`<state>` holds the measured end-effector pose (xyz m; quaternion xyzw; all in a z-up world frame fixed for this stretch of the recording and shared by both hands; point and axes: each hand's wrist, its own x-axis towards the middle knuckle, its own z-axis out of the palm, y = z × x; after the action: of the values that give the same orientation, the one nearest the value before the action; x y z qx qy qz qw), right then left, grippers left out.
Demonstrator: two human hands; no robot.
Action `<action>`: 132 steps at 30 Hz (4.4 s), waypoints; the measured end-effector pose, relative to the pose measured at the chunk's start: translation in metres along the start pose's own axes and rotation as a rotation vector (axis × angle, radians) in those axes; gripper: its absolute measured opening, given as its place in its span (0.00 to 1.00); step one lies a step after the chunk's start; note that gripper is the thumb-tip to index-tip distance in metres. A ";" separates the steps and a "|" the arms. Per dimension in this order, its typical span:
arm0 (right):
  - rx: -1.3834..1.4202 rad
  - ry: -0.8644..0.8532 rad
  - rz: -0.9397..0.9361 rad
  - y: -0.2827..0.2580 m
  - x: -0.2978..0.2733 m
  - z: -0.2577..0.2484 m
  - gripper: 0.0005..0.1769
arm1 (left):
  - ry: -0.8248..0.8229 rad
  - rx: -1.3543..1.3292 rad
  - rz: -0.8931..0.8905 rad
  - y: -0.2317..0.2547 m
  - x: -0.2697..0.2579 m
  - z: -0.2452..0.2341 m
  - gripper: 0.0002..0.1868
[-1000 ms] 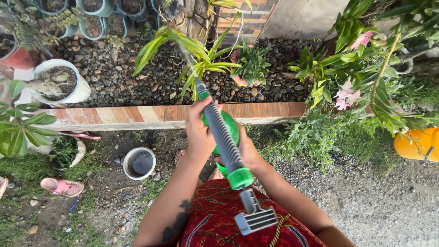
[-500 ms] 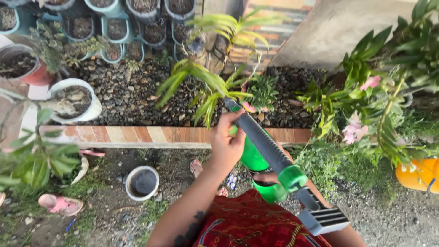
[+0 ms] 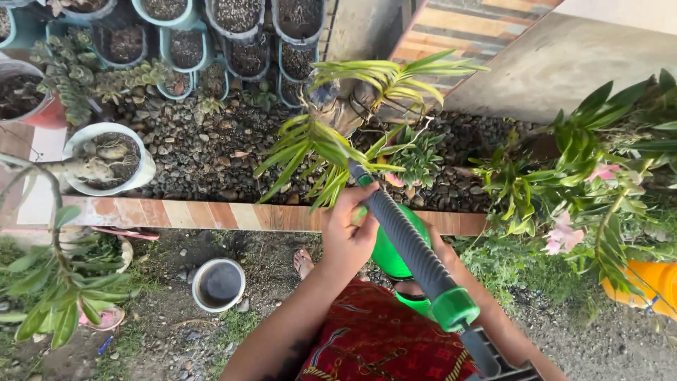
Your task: Spraying water or fertilizer on potted plants using a manual spray nozzle attached to a plastic bottle.
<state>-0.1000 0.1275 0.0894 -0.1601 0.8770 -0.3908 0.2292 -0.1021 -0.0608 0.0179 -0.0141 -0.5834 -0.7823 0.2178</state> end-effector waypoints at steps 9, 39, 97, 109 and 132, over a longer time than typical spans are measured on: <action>0.046 -0.014 -0.217 0.017 0.018 -0.005 0.68 | 0.089 0.179 0.193 0.019 0.017 0.001 0.16; -0.127 -0.076 -0.134 0.061 -0.003 -0.026 0.73 | 0.137 0.124 0.069 -0.001 -0.015 0.037 0.17; -0.026 -0.017 -0.148 0.191 -0.045 -0.052 0.74 | -0.022 0.181 0.141 0.006 -0.026 0.127 0.17; -0.031 -0.031 -0.159 0.198 -0.067 -0.067 0.77 | 0.011 0.205 0.173 0.005 -0.039 0.146 0.16; -0.060 0.056 0.037 0.221 -0.094 -0.109 0.75 | -0.091 0.207 0.233 0.018 -0.043 0.194 0.18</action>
<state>-0.1006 0.3797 0.0118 -0.1397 0.8973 -0.3643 0.2066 -0.1019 0.1269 0.0846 -0.0947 -0.6644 -0.6861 0.2807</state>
